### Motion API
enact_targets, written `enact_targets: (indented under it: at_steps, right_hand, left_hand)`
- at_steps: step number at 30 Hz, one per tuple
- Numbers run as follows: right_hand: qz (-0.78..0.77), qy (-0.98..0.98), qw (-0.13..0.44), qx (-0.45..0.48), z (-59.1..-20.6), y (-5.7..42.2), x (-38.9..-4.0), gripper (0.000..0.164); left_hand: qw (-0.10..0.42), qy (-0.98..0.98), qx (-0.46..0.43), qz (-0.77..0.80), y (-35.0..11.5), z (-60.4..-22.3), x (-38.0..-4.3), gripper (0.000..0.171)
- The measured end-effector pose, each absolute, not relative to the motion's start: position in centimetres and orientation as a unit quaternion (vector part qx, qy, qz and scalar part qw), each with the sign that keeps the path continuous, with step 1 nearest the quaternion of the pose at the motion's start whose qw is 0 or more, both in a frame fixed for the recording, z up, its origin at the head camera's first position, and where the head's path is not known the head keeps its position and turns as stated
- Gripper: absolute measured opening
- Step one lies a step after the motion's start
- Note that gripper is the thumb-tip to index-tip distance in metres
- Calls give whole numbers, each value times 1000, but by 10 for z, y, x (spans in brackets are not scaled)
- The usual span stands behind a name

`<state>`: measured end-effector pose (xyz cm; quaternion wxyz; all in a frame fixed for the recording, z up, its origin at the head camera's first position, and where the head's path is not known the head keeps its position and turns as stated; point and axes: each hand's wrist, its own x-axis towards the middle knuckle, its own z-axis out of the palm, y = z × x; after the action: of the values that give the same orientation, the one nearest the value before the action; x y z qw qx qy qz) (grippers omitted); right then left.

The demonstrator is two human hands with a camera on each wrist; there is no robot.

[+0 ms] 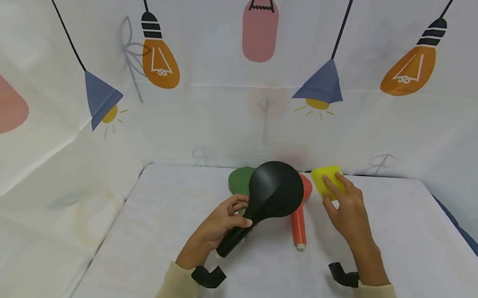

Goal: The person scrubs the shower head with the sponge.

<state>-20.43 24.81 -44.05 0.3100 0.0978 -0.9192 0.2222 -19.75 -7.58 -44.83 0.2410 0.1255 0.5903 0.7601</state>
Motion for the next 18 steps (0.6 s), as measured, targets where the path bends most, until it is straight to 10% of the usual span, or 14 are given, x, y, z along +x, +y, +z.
enact_targets:
  at_steps: [18]
  right_hand:
    - [212, -885, 347, 229, -411, 203, -175, 59]
  left_hand:
    - [228, 588, 101, 769, -74, -449, -200, 49]
